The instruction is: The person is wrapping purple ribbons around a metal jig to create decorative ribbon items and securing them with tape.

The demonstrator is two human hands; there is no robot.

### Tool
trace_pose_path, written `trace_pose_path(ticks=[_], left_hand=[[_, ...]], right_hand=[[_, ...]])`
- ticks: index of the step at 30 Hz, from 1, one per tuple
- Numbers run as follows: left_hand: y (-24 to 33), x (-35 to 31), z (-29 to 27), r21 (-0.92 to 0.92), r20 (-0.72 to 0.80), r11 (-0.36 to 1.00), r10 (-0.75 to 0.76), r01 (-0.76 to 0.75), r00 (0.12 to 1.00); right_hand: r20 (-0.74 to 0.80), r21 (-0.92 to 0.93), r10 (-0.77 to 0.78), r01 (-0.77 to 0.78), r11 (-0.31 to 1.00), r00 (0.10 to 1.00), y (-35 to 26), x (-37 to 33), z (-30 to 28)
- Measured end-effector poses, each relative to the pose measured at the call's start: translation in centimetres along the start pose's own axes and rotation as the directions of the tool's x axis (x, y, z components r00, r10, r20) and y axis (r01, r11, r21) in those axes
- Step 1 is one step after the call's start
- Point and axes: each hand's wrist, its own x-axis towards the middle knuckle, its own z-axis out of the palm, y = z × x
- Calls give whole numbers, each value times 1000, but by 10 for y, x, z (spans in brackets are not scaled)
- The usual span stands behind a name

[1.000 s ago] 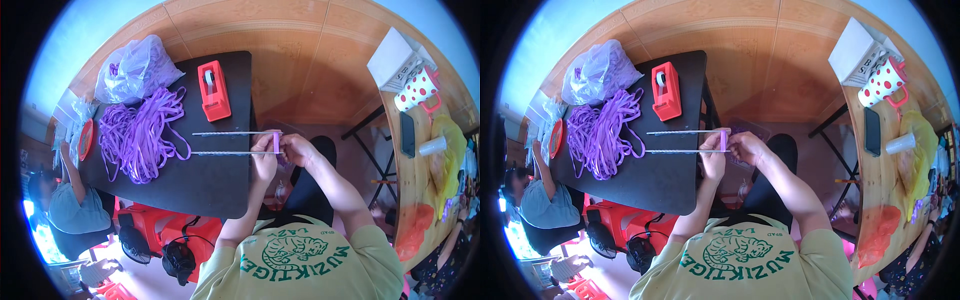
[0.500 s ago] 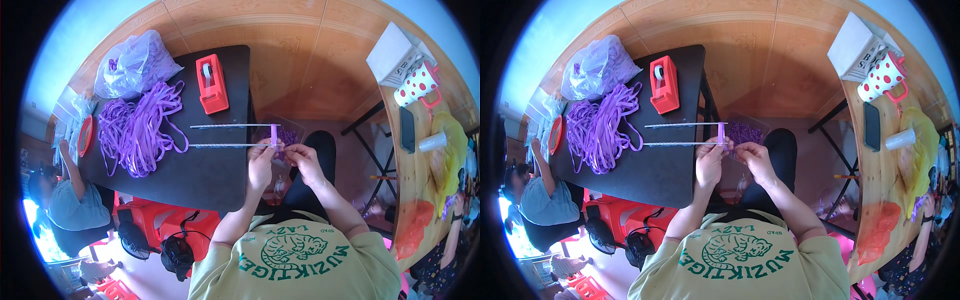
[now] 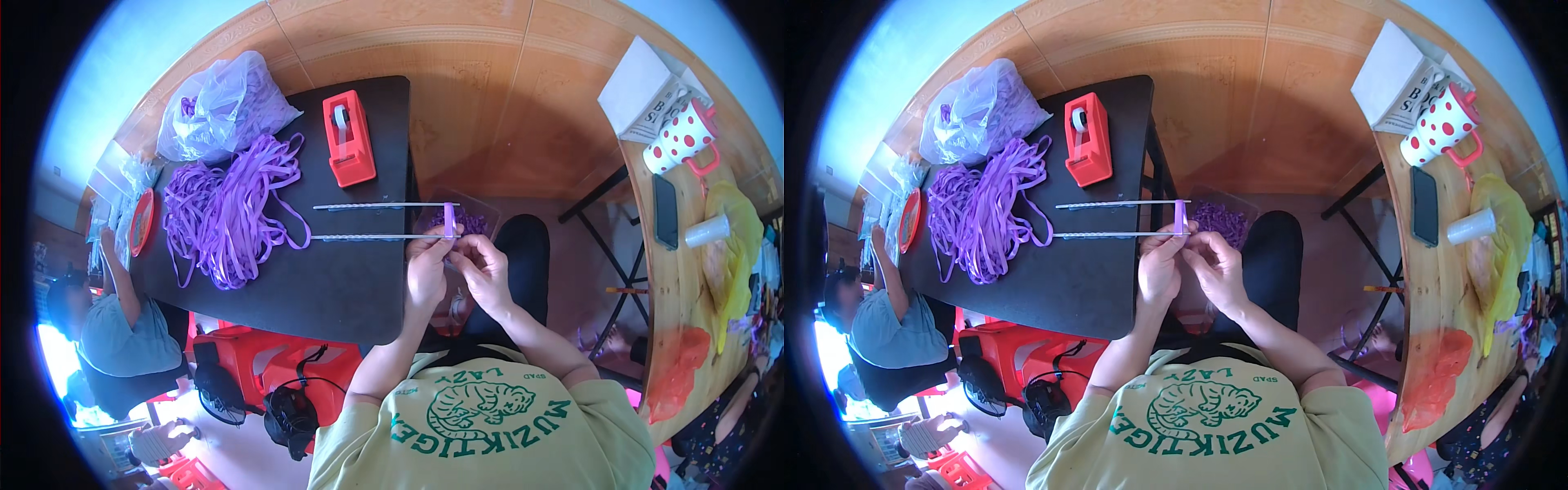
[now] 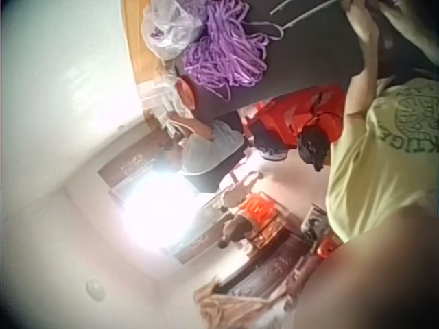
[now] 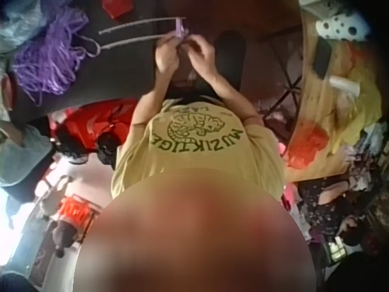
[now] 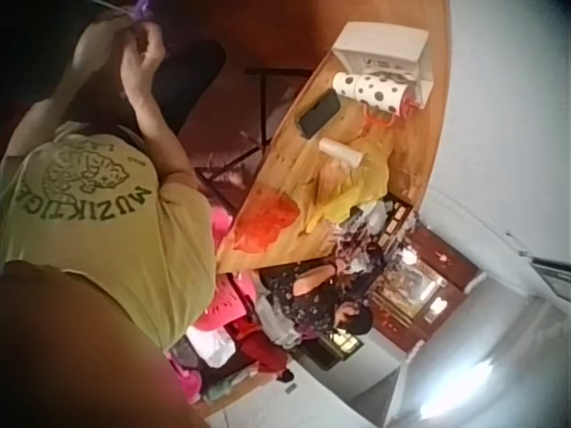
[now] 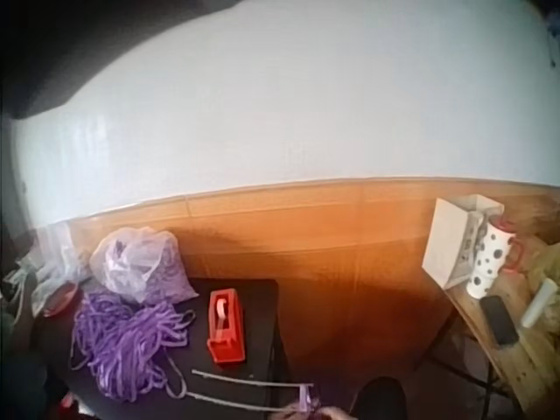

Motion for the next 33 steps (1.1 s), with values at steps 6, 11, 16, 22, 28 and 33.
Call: trace_pose_path(ticks=[6, 11, 16, 22, 28, 33], left_hand=[[4, -1, 2, -30, 21, 998, -48, 49, 999], [14, -7, 15, -58, -59, 998, -43, 40, 997], [10, -12, 18, 38, -72, 999, 6, -3, 997], [3, -15, 19, 57, -106, 996, 67, -62, 992], [8, -19, 29, 54, -178, 997, 61, -52, 982], [1, -21, 26, 28, -174, 995, 100, -97, 980]], right_hand=[[10, -37, 9, -9, 999, 1000, 9, 2, -4], [19, -30, 21, -21, 999, 1000, 8, -1, -4], [44, -83, 32, -28, 996, 999, 4, -6, -5], [95, -110, 1, 9, 994, 996, -1, -16, -2], [91, 12, 40, -41, 999, 995, -12, -27, 0], [34, 34, 78, -79, 996, 996, -12, -28, -13]])
